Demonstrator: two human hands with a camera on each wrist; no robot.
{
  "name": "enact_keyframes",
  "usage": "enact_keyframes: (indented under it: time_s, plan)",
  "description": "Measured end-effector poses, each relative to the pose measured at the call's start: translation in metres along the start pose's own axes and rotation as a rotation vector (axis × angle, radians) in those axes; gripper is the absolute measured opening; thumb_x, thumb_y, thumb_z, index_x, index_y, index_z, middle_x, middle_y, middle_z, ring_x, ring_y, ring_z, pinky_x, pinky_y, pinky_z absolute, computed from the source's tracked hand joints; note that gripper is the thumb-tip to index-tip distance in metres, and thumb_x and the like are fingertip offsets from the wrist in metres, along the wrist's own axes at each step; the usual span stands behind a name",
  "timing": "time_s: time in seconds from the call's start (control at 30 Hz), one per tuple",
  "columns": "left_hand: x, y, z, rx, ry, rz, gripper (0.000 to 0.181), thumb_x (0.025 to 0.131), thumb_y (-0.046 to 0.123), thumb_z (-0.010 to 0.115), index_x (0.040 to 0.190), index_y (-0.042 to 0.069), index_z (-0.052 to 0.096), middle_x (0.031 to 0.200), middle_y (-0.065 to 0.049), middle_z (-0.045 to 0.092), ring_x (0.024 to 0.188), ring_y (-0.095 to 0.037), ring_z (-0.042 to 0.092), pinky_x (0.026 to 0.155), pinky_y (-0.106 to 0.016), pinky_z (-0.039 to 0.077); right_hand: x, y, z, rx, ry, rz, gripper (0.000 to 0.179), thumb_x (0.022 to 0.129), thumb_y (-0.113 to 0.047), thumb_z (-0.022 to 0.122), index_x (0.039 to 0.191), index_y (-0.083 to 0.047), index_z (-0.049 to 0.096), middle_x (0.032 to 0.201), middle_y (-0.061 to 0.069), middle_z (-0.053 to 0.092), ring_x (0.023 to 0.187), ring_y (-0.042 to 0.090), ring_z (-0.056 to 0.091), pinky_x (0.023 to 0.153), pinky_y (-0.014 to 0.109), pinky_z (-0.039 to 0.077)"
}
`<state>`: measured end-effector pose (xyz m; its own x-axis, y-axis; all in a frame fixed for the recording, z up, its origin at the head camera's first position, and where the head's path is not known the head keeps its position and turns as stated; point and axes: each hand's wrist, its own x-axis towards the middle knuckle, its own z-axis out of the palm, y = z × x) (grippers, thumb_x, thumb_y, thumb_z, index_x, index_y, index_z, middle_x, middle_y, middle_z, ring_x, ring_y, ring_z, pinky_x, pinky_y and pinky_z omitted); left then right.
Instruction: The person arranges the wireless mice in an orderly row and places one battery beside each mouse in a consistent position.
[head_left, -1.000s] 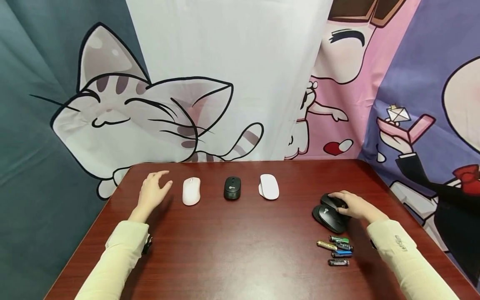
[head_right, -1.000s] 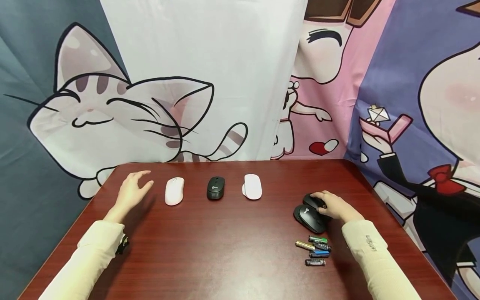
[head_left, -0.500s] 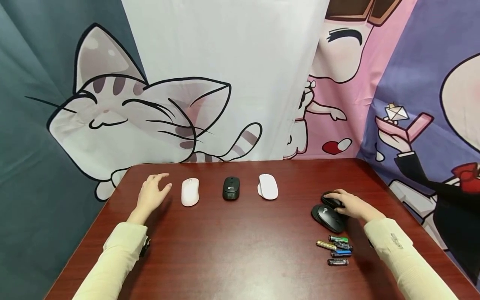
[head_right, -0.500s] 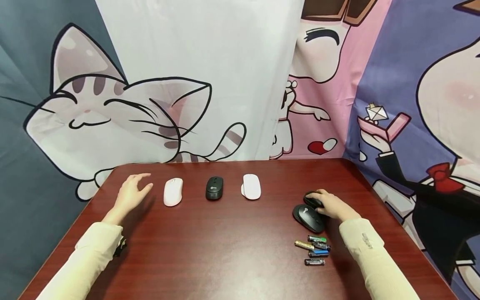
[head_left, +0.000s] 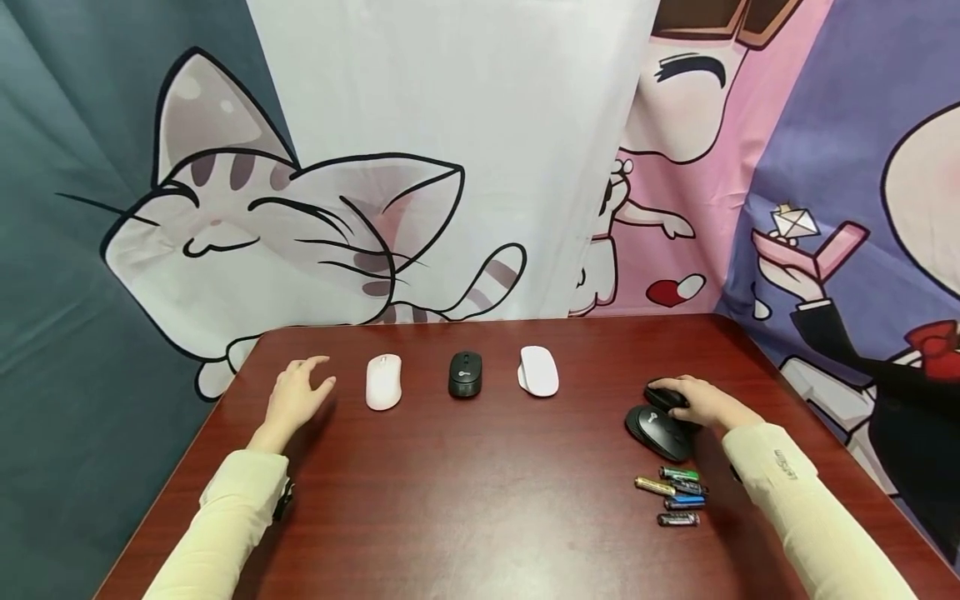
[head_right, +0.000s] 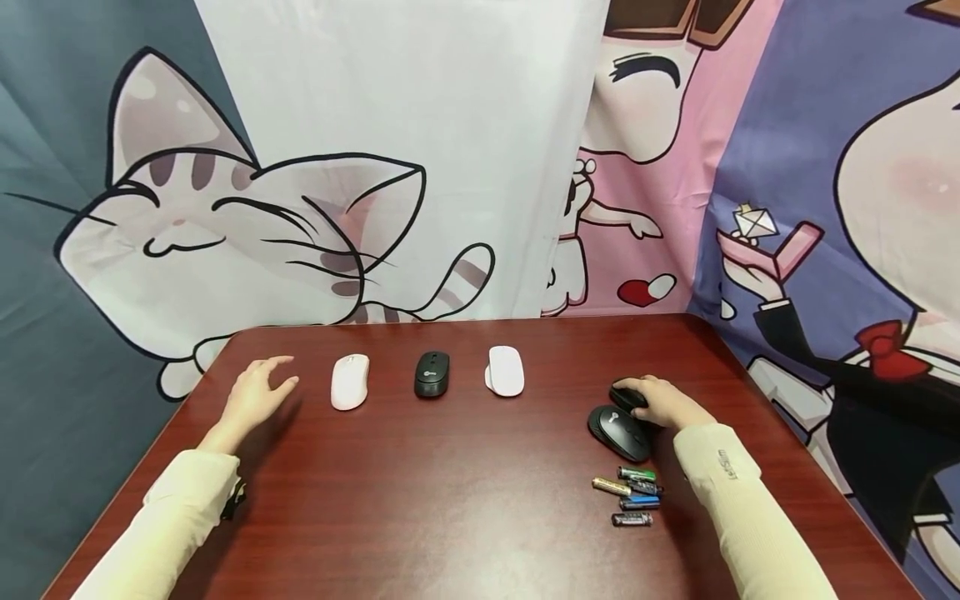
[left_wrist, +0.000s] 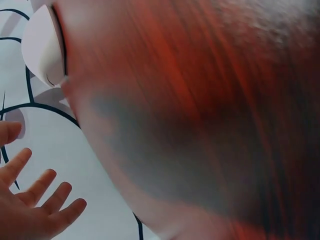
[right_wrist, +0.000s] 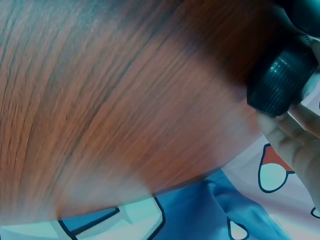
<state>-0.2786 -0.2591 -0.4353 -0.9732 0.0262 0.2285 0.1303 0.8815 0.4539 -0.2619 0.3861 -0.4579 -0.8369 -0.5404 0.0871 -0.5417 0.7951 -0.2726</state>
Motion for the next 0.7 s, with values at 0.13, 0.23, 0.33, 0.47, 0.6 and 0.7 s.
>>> enact_keyframes:
  time_s: [0.13, 0.23, 0.33, 0.47, 0.6, 0.7]
  plan:
    - [-0.003, -0.007, 0.001, -0.018, -0.029, 0.061, 0.047, 0.091, 0.021, 0.059, 0.133, 0.002, 0.049, 0.13, -0.034, 0.045, 0.115, -0.055, 0.042, 0.09, -0.065, 0.037, 0.003, -0.012, -0.004, -0.001, 0.019, 0.066, 0.043, 0.079, -0.009, 0.068, 0.12, -0.001, 0.058, 0.105, 0.03, 0.06, 0.092, 0.044, 0.057, 0.075, 0.058, 0.047]
    - [-0.004, -0.01, 0.0, -0.03, -0.03, 0.102, 0.047, 0.09, 0.022, 0.061, 0.132, 0.001, 0.05, 0.129, -0.033, 0.047, 0.116, -0.054, 0.042, 0.093, -0.065, 0.034, 0.009, -0.022, -0.01, -0.027, 0.026, 0.116, 0.044, 0.079, -0.009, 0.068, 0.12, 0.002, 0.057, 0.107, 0.03, 0.06, 0.095, 0.046, 0.056, 0.078, 0.06, 0.045]
    - [-0.004, -0.011, -0.002, -0.032, -0.031, 0.105, 0.047, 0.09, 0.023, 0.06, 0.131, 0.002, 0.051, 0.129, -0.031, 0.048, 0.117, -0.053, 0.041, 0.094, -0.065, 0.033, 0.017, -0.03, -0.016, -0.057, 0.043, 0.151, 0.044, 0.079, -0.008, 0.066, 0.121, 0.004, 0.055, 0.106, 0.032, 0.06, 0.096, 0.047, 0.055, 0.079, 0.061, 0.044]
    - [-0.006, -0.012, -0.005, -0.018, -0.061, 0.088, 0.048, 0.091, 0.023, 0.059, 0.133, 0.003, 0.049, 0.131, -0.032, 0.046, 0.119, -0.054, 0.039, 0.094, -0.066, 0.033, 0.031, -0.046, -0.023, -0.037, 0.075, 0.196, 0.046, 0.083, -0.008, 0.063, 0.125, 0.005, 0.051, 0.108, 0.035, 0.057, 0.099, 0.052, 0.052, 0.082, 0.064, 0.04]
    - [-0.009, -0.014, -0.007, 0.0, -0.097, 0.078, 0.051, 0.091, 0.025, 0.059, 0.135, 0.002, 0.047, 0.133, -0.033, 0.044, 0.121, -0.055, 0.037, 0.095, -0.067, 0.032, 0.047, -0.07, -0.027, 0.019, 0.077, 0.218, 0.047, 0.086, -0.011, 0.061, 0.13, 0.003, 0.048, 0.111, 0.035, 0.055, 0.101, 0.053, 0.05, 0.084, 0.065, 0.039]
    - [-0.012, -0.018, -0.008, 0.006, -0.102, 0.078, 0.052, 0.092, 0.026, 0.059, 0.135, 0.001, 0.046, 0.132, -0.033, 0.045, 0.121, -0.056, 0.036, 0.096, -0.067, 0.032, 0.063, -0.09, -0.028, 0.045, 0.071, 0.188, 0.046, 0.086, -0.012, 0.061, 0.129, 0.003, 0.051, 0.113, 0.033, 0.057, 0.102, 0.049, 0.052, 0.086, 0.062, 0.041]
